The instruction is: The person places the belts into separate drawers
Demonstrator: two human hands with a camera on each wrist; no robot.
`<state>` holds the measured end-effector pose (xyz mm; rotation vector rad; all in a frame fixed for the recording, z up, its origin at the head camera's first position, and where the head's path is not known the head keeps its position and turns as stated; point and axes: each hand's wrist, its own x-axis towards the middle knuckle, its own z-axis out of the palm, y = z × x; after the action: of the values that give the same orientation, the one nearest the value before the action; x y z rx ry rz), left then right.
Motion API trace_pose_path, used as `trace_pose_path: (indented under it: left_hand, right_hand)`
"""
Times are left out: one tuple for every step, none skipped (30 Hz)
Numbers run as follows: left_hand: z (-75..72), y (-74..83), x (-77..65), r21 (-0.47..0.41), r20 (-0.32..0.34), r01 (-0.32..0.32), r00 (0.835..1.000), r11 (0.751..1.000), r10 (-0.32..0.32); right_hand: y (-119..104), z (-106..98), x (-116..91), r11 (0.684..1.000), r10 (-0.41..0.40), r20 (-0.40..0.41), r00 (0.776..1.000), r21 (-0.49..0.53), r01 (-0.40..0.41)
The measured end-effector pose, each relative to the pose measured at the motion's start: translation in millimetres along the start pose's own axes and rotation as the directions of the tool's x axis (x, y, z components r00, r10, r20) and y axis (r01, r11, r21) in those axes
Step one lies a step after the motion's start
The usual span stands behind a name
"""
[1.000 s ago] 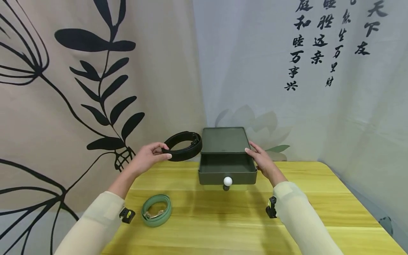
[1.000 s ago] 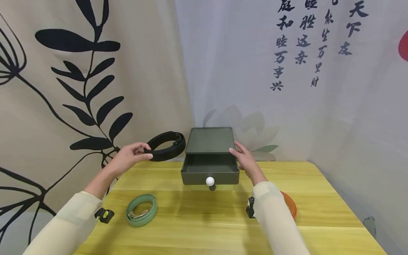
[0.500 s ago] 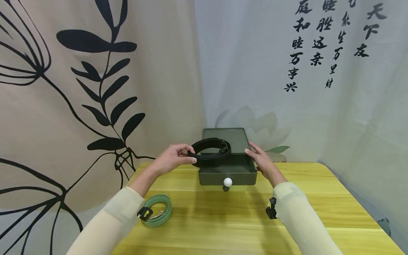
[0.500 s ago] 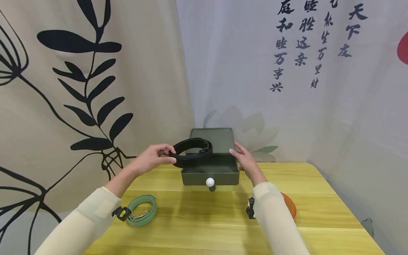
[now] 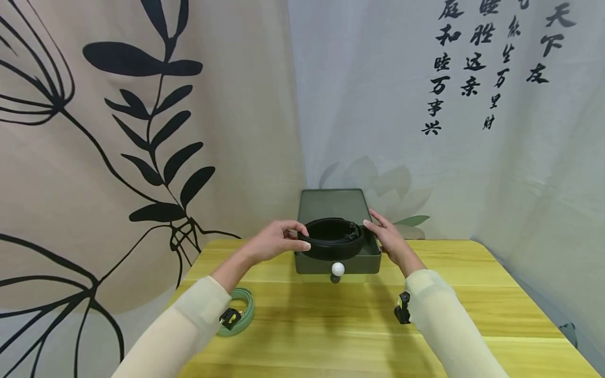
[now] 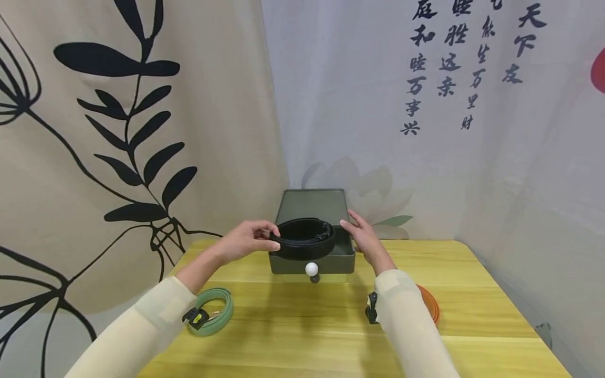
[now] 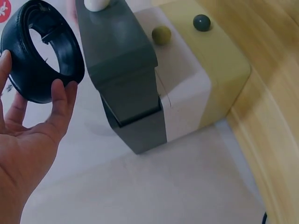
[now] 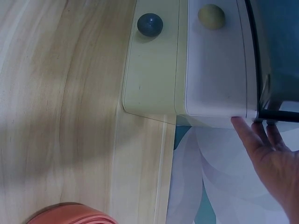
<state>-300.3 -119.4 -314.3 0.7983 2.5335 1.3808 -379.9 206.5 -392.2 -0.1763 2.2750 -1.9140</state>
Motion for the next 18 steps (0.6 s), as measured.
trace_pose_path:
  left_hand:
    - [0.9,0.1,0.4,-0.008,0.005,-0.003,1.000,1.000,0.003]
    - [1.7,-0.2,0.8,-0.014,0.007,-0.005,1.000,1.000,0.005]
    - [2.3,-0.7,1.2,-0.018,0.010,-0.005,1.000,1.000,0.005]
    - [3.0,-0.8,1.4,-0.021,0.012,-0.004,1.000,1.000,0.004]
    - [3.6,-1.2,1.7,-0.025,0.015,-0.002,1.000,1.000,0.002]
    - [4.4,-1.5,2.1,-0.028,0.018,0.001,1.000,1.000,-0.001]
    - [5.0,-1.9,2.1,-0.031,0.020,0.006,1.000,1.000,-0.006]
    - [5.4,-2.6,2.3,-0.031,0.023,0.013,1.000,0.999,-0.012]
    - [5.8,-3.1,2.4,-0.032,0.026,0.020,0.999,0.999,-0.019]
    - [6.1,-3.4,2.3,-0.032,0.029,0.024,0.999,0.999,-0.023]
    - [6.3,-4.0,2.7,-0.030,0.032,0.030,0.999,0.999,-0.029]
    - [6.5,-4.4,3.0,-0.028,0.035,0.033,0.999,0.999,-0.032]
    - [6.5,-5.0,3.3,-0.026,0.036,0.037,0.999,0.999,-0.036]
    - [6.6,-5.0,3.6,-0.025,0.039,0.040,0.998,0.999,-0.039]
    - [6.5,-5.2,4.1,-0.021,0.040,0.040,0.998,0.999,-0.039]
    - [6.5,-4.9,4.4,-0.015,0.042,0.041,0.998,0.999,-0.040]
    - [6.4,-5.1,5.0,-0.009,0.043,0.044,0.998,0.999,-0.043]
    - [6.4,-5.0,5.3,-0.004,0.044,0.044,0.998,0.999,-0.044]
  right_hand:
    - [-3.6,0.8,-2.6,1.000,0.003,0.005,1.000,0.003,-0.004]
    - [-7.8,1.9,-5.9,1.000,0.004,0.012,1.000,0.002,-0.004]
    - [-9.3,2.1,-6.8,1.000,0.007,0.015,1.000,0.006,-0.007]
    - [-10.1,2.2,-7.7,1.000,0.006,0.015,1.000,0.009,-0.007]
    - [-10.2,2.2,-8.2,1.000,0.005,0.015,1.000,0.010,-0.005]
    - [-10.3,2.2,-8.4,1.000,0.005,0.015,1.000,0.009,-0.005]
    - [-10.4,2.4,-8.3,1.000,0.007,0.013,1.000,0.008,-0.007]
    - [-7.7,2.0,-6.2,1.000,0.003,0.010,1.000,0.004,-0.003]
    - [-4.3,1.2,-3.3,1.000,0.003,0.006,1.000,0.003,-0.003]
    - [-3.4,1.3,-2.8,1.000,0.002,0.005,1.000,0.000,-0.002]
    - [-3.3,1.1,-2.3,1.000,0.005,0.006,1.000,0.001,-0.005]
    - [-3.8,1.2,-2.1,1.000,0.010,0.008,1.000,0.005,-0.010]
    - [-4.3,1.1,-1.9,1.000,0.014,0.010,1.000,0.010,-0.014]
    - [-4.7,1.1,-1.7,1.000,0.016,0.012,1.000,0.012,-0.016]
    - [-5.0,1.0,-1.6,1.000,0.018,0.013,1.000,0.015,-0.019]
    - [-5.4,1.0,-1.6,1.000,0.019,0.013,1.000,0.018,-0.019]
    - [-5.5,1.0,-1.6,1.000,0.019,0.012,1.000,0.019,-0.019]
    - [-5.5,1.0,-1.5,1.000,0.019,0.009,1.000,0.017,-0.019]
